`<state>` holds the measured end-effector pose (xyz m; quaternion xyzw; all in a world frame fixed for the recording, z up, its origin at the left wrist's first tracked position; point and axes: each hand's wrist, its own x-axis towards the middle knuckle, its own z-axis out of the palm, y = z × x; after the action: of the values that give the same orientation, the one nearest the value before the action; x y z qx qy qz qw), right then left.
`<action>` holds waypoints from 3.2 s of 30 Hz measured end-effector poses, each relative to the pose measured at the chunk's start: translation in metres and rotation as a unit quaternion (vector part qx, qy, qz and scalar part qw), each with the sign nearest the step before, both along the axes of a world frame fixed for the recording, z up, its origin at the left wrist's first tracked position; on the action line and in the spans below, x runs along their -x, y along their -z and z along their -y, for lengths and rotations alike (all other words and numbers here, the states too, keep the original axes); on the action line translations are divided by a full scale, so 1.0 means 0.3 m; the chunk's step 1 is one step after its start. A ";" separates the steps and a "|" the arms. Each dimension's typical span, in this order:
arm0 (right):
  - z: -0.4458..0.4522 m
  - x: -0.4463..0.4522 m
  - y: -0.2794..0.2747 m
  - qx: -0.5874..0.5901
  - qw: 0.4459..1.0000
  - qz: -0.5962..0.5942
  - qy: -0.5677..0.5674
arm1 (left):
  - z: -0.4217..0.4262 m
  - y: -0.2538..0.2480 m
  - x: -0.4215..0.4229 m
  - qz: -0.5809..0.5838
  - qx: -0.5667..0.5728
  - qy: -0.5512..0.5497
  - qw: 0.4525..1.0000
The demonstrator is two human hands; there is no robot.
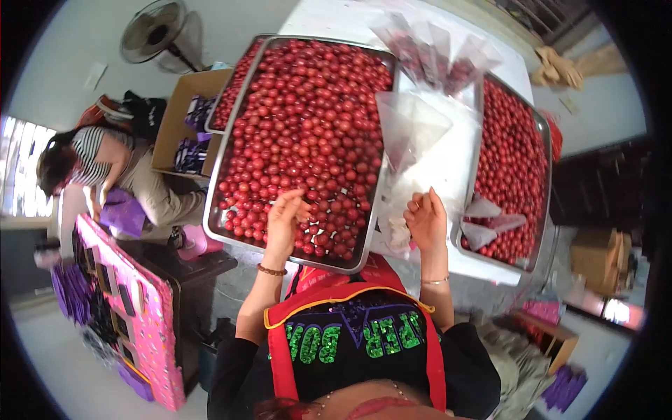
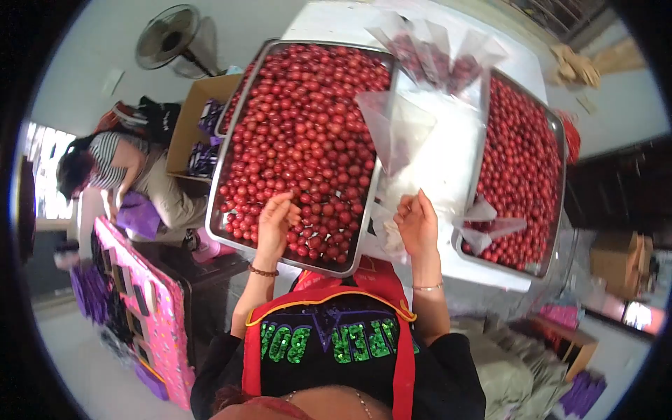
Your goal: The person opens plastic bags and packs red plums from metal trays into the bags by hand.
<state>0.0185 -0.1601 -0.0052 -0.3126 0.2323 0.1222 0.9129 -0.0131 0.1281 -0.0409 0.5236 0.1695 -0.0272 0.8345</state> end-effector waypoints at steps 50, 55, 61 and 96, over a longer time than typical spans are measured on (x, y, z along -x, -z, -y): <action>-0.118 -0.097 0.138 0.059 0.992 -0.027 -0.110 | -0.523 0.183 0.100 -0.014 0.038 -0.395 0.918; -0.125 -0.105 0.179 0.066 0.992 -0.031 -0.101 | -0.526 0.183 0.090 -0.024 0.027 -0.404 0.914; -0.183 -0.058 0.174 0.151 0.985 0.054 -0.065 | -0.527 0.197 0.098 -0.005 0.048 -0.386 0.921; -0.290 -0.165 -0.433 -0.089 0.919 0.381 -0.050 | -0.283 0.027 0.164 0.097 -0.490 -0.219 0.838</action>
<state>0.0680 -0.0731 0.1248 -0.2645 -0.1604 0.0597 0.9491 -0.0622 0.2130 -0.0490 0.8131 0.1889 0.2936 0.4658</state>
